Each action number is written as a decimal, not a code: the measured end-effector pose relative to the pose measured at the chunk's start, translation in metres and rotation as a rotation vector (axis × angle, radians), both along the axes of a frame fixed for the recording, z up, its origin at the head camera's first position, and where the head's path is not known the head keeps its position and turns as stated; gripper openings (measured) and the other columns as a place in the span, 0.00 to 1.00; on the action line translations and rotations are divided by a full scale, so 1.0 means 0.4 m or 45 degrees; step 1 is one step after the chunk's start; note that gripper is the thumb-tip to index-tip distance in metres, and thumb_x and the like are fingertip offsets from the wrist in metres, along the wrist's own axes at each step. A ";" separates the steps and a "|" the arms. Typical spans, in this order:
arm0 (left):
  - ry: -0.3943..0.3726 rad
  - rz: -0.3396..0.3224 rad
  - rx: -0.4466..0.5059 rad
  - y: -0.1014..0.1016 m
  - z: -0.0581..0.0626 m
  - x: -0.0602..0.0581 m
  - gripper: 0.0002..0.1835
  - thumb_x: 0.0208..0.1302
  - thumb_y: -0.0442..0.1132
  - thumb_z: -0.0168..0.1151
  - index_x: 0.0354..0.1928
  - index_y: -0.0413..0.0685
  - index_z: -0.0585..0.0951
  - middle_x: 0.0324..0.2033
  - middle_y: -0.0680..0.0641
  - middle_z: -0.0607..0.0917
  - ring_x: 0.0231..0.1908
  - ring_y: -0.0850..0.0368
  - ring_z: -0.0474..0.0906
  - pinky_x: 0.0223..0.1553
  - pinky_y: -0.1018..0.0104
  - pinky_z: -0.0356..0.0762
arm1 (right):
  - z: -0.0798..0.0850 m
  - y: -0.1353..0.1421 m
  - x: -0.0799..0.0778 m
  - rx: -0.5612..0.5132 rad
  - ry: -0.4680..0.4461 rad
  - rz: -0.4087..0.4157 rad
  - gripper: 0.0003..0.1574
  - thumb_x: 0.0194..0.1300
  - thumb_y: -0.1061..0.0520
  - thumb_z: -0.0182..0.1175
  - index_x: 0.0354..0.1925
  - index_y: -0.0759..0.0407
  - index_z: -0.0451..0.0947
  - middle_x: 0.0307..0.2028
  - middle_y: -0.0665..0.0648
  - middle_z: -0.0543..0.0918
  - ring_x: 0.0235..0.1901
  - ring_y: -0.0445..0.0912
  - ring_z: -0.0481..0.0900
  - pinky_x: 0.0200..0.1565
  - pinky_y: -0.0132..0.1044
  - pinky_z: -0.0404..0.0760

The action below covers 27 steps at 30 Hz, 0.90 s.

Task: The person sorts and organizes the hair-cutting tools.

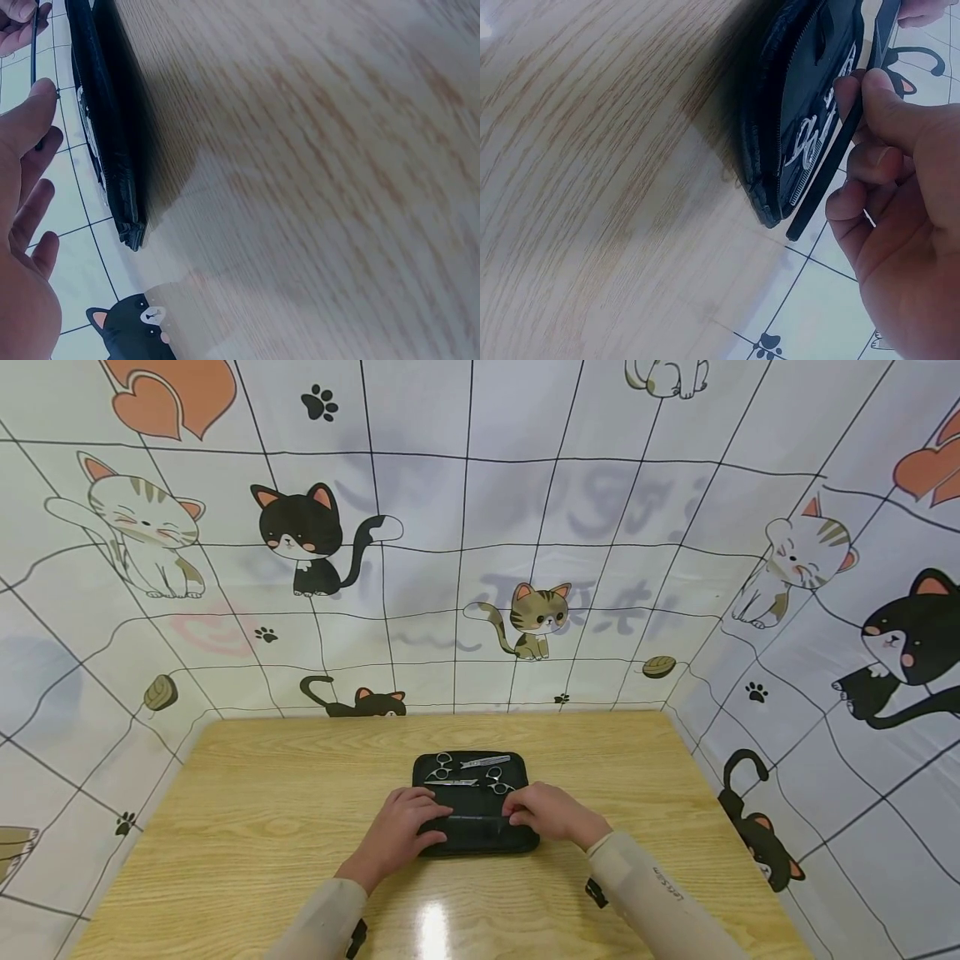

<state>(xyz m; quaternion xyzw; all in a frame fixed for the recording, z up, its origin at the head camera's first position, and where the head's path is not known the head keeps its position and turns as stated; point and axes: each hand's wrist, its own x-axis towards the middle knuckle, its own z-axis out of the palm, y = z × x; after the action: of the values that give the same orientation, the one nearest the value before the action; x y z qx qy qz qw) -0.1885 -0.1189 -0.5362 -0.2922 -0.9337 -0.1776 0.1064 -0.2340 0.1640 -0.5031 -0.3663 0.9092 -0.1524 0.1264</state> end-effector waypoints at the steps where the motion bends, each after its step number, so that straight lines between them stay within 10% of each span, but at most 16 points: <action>1: 0.006 0.000 -0.005 0.000 -0.001 -0.001 0.19 0.53 0.53 0.65 0.49 0.63 0.81 0.44 0.61 0.83 0.55 0.60 0.70 0.59 0.57 0.63 | 0.001 -0.001 0.001 0.002 0.003 0.001 0.05 0.62 0.53 0.58 0.37 0.47 0.80 0.34 0.41 0.82 0.33 0.33 0.77 0.38 0.31 0.78; 27: 0.068 0.017 0.009 -0.007 0.004 -0.005 0.16 0.53 0.53 0.65 0.44 0.61 0.82 0.39 0.59 0.83 0.48 0.59 0.73 0.56 0.55 0.63 | 0.006 -0.012 0.001 -0.034 0.058 0.025 0.08 0.62 0.50 0.58 0.39 0.46 0.81 0.36 0.41 0.82 0.36 0.34 0.78 0.41 0.32 0.78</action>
<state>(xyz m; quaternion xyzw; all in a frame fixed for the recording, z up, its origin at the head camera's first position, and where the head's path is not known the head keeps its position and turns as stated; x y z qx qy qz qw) -0.1904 -0.1217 -0.5344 -0.2903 -0.9317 -0.1725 0.1334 -0.2337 0.1594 -0.5009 -0.3802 0.9061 -0.1549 0.1020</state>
